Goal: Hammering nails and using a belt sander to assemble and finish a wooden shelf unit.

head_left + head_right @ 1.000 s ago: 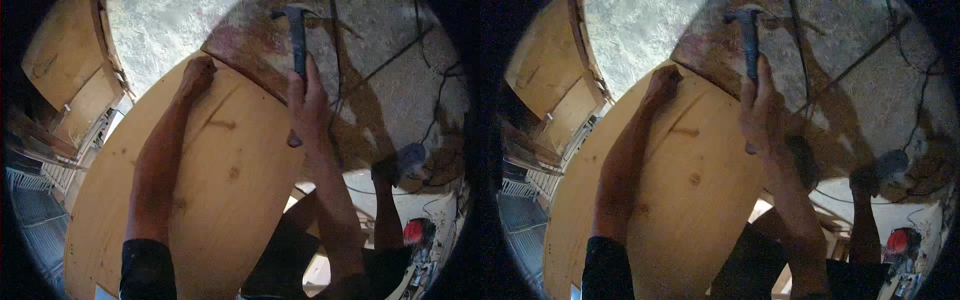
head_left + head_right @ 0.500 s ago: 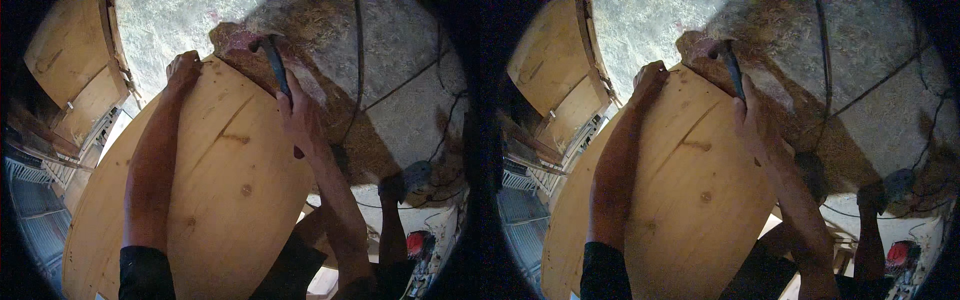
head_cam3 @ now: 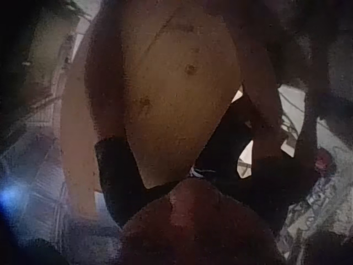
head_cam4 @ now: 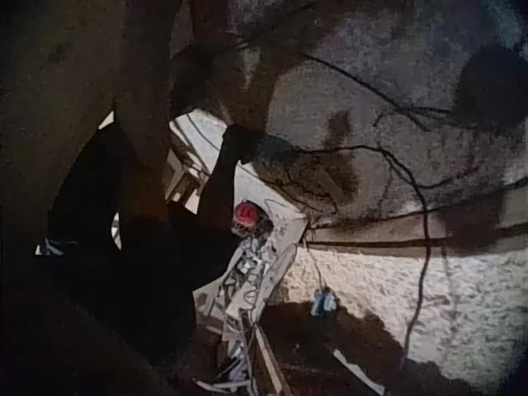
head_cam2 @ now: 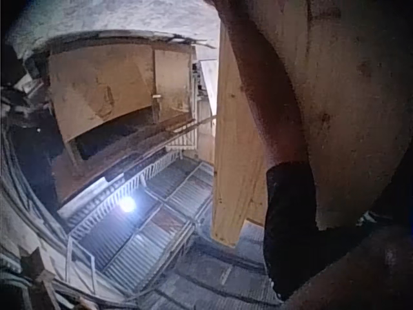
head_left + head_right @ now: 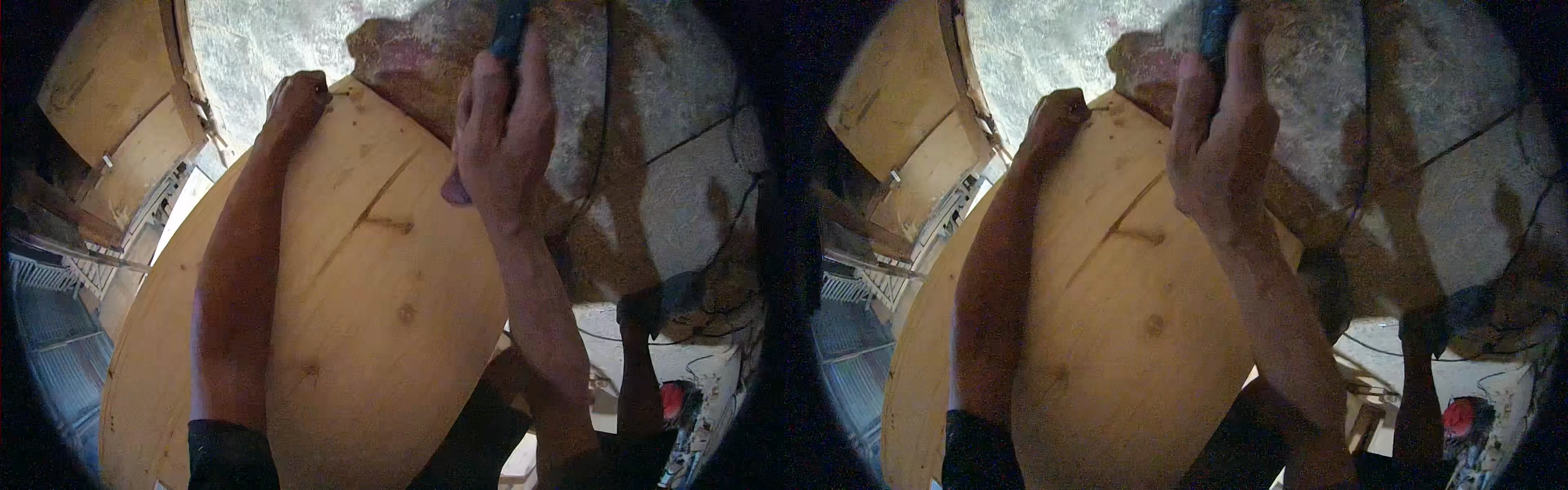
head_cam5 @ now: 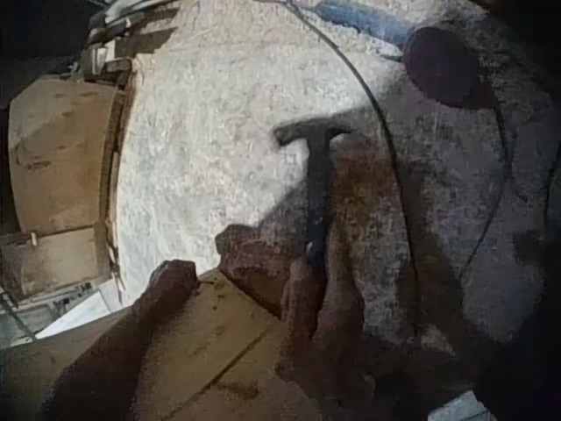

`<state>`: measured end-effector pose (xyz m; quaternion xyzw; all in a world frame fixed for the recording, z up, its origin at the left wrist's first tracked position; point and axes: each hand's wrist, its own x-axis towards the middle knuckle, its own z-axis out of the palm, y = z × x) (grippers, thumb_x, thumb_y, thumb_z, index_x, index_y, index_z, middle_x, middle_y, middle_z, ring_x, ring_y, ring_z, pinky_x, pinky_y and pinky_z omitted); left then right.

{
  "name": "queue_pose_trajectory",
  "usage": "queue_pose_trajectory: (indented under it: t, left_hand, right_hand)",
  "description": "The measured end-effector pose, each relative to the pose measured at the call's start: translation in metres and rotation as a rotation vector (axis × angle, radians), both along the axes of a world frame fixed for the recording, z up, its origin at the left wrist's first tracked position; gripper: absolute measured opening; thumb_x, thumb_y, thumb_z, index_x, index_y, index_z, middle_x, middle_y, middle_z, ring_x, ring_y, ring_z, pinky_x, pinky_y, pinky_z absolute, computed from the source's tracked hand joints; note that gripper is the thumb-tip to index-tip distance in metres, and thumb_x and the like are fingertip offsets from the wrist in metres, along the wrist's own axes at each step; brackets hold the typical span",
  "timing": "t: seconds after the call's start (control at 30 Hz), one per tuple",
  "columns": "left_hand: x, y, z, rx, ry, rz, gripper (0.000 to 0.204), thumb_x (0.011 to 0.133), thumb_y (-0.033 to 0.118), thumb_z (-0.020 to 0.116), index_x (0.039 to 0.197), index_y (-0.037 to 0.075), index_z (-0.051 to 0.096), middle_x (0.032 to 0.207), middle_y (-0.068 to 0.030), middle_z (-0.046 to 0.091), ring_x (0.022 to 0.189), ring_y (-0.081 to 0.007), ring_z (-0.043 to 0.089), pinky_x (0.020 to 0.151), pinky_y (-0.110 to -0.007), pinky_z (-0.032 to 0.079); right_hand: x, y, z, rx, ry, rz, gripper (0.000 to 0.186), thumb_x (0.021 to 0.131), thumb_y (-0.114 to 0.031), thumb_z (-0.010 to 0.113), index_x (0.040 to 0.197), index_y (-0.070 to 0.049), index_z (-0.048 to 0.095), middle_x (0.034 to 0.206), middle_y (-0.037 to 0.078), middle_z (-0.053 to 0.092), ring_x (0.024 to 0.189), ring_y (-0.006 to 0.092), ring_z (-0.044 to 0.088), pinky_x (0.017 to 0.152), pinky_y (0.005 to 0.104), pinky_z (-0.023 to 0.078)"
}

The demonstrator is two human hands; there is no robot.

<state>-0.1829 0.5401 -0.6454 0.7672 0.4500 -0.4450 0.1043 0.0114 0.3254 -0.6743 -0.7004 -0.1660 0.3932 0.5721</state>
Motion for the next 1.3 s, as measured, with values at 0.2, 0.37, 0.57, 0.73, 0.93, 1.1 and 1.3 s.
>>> queue_pose_trajectory:
  t: [0.2,0.37,0.57,0.73,0.93,1.1,1.3]
  left_hand:
    - [-0.001,-0.004,-0.003,0.048,-0.003,0.018,0.013,0.088,0.02,0.067,0.088,0.007,0.067,0.092,-0.0175,0.072,0.092,-0.0399,0.068,0.08,-0.05,0.052]
    - [0.0,-0.011,-0.013,0.039,-0.041,0.007,0.012,0.087,0.018,0.066,0.092,0.007,0.069,0.094,-0.0184,0.072,0.093,-0.0392,0.069,0.084,-0.048,0.053]
    - [-0.006,-0.049,-0.039,0.32,-0.165,-0.154,0.021,0.089,0.008,0.054,0.104,0.004,0.068,0.091,-0.0229,0.069,0.094,-0.0399,0.068,0.081,-0.051,0.054]
    - [0.068,-0.301,-0.032,0.093,-0.521,0.436,0.027,0.094,0.014,0.054,0.117,0.0,0.06,0.109,-0.028,0.065,0.104,-0.0496,0.06,0.088,-0.057,0.047]
    - [0.17,-0.495,0.136,0.096,-0.987,0.868,0.027,0.095,0.026,0.063,0.101,0.0,0.063,0.094,-0.0225,0.062,0.086,-0.0422,0.06,0.079,-0.049,0.048]
    - [0.225,-0.519,0.257,-0.004,-1.294,0.943,0.026,0.098,0.026,0.059,0.096,0.001,0.06,0.085,-0.0176,0.059,0.078,-0.0371,0.057,0.075,-0.043,0.048]
    - [0.261,-0.483,0.36,-0.001,-1.45,0.91,0.021,0.096,0.014,0.065,0.09,-0.003,0.056,0.085,-0.0196,0.054,0.074,-0.0366,0.051,0.07,-0.043,0.045]
  right_hand:
    - [-0.089,-0.002,-0.034,-0.247,0.286,0.771,0.048,0.105,-0.016,0.046,0.147,0.006,0.039,0.132,0.034,0.057,0.129,0.0476,0.052,0.108,0.0516,0.042]
    - [-0.032,-0.036,-0.031,-0.058,-0.125,0.271,0.052,0.103,-0.022,0.05,0.144,0.008,0.042,0.102,0.029,0.069,0.088,0.0426,0.07,0.077,0.0481,0.056]
    - [0.04,-0.112,0.008,-0.337,0.258,0.202,0.048,0.098,-0.036,0.065,0.126,0.001,0.056,0.087,0.016,0.066,0.079,0.0292,0.067,0.071,0.0427,0.053]
    - [0.065,-0.196,0.041,-0.553,0.373,0.315,0.055,0.092,-0.048,0.07,0.112,0.002,0.06,0.093,0.017,0.066,0.09,0.0314,0.064,0.084,0.0458,0.048]
    - [0.105,-0.286,0.146,-0.818,0.101,0.471,0.053,0.084,-0.046,0.077,0.108,-0.002,0.063,0.088,0.018,0.066,0.083,0.0369,0.064,0.079,0.0492,0.05]
    - [0.158,-0.303,0.311,-0.617,-0.11,0.289,0.022,0.091,-0.018,0.066,0.099,0.001,0.06,0.086,0.02,0.068,0.077,0.034,0.067,0.071,0.0443,0.052]
    - [0.246,-0.345,0.503,-0.463,-0.352,0.011,0.026,0.094,-0.022,0.061,0.105,0.001,0.054,0.079,0.017,0.063,0.07,0.0342,0.064,0.068,0.0477,0.05]
